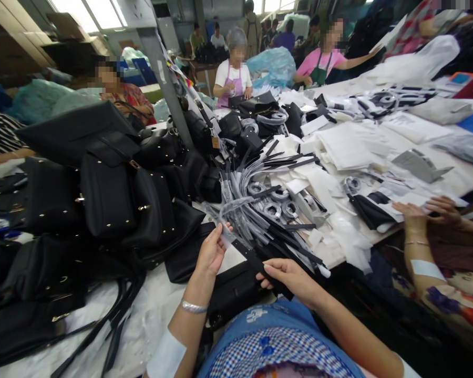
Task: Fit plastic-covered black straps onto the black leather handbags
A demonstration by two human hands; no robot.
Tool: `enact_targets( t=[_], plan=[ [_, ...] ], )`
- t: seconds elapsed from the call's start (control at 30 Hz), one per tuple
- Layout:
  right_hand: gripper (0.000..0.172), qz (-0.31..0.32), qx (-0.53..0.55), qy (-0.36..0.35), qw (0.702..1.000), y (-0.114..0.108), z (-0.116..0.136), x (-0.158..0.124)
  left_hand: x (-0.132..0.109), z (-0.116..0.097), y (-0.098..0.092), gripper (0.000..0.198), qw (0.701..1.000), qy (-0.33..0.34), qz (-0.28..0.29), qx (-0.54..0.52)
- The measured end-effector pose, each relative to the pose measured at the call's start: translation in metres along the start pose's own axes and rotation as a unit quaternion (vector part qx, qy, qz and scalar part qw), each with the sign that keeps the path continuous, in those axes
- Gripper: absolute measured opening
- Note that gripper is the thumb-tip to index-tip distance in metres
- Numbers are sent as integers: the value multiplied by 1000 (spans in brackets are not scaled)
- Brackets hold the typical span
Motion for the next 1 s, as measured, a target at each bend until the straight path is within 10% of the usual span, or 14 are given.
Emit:
enact_targets(
  t=[0.67,1.0],
  plan=[
    [39,20,-35,28,999,-18,3,-13,4,-37,-22,18,997,51,-50,-34],
    [57,17,33,-39,999,23,0,25,-53,2,0,31,984,23,126,125]
  ],
)
Point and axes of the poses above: each hand's wrist, its own x-axis towards the middle knuckle, its own y-axis out of the palm, z = x × y, the point moved 2 cm from there along x, towards the middle knuckle, and after that the axes turned 5 degrees about x, right-handed, at the moved point
